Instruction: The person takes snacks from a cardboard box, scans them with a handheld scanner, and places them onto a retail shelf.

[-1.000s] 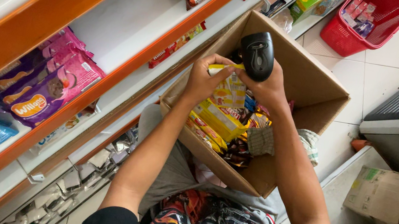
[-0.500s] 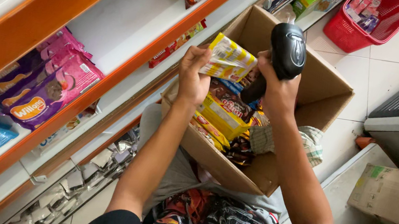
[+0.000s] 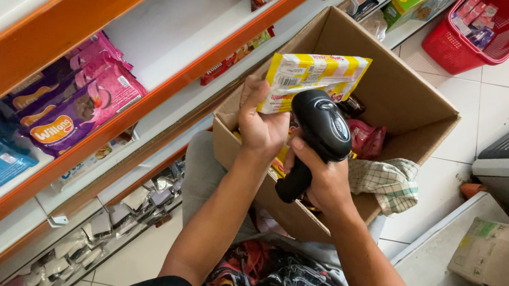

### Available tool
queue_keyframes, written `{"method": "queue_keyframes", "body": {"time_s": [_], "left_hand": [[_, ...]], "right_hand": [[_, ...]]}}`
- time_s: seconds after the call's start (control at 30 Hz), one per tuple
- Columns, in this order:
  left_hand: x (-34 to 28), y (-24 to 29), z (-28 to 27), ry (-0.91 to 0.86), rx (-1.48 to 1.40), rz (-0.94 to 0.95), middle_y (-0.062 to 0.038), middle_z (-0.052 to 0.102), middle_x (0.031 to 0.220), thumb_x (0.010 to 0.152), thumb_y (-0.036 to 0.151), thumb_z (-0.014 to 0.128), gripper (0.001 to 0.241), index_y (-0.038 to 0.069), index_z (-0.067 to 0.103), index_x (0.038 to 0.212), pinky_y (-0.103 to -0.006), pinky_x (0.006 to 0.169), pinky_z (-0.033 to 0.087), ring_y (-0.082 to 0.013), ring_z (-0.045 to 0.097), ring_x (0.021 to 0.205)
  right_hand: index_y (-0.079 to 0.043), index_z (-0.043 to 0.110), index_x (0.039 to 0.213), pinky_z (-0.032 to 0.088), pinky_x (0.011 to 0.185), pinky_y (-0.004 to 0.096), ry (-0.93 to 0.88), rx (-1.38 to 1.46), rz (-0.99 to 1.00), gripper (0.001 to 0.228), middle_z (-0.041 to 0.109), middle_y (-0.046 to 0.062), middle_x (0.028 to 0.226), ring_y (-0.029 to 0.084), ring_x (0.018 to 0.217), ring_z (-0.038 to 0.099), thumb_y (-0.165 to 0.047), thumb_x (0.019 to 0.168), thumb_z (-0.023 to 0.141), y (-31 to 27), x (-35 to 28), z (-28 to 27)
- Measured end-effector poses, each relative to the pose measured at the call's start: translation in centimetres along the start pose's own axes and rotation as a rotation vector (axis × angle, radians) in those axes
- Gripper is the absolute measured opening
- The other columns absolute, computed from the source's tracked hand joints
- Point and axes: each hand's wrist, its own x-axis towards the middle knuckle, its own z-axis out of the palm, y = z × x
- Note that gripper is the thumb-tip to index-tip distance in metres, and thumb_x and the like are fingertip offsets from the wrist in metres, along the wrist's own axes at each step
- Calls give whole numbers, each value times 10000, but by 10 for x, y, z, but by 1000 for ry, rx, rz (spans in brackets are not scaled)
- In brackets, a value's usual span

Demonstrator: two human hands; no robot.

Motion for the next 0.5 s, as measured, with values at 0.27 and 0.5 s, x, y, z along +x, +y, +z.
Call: {"method": "queue_keyframes", "body": {"time_s": [0.27, 0.5], "left_hand": [[-12, 2, 8, -64, -65, -38, -120, 711, 1125, 975, 58, 698, 137, 135, 585, 983, -504, 1107, 466, -296, 658, 1147], [-15, 6, 17, -53, -11, 30, -102, 698, 1164, 937, 59, 704, 124, 112, 605, 990, -474, 1120, 456, -255, 639, 1158]], "right_hand": [[24, 625, 1111, 538, 639, 333, -60, -17, -40, 186, 638, 100, 771, 189, 660, 632, -37, 954, 703, 5, -10, 4], [24, 596, 1165, 545, 670, 346, -67, 75, -90, 251, 660, 116, 920, 204, 734, 653, -106, 979, 703, 2, -13, -3]]}}
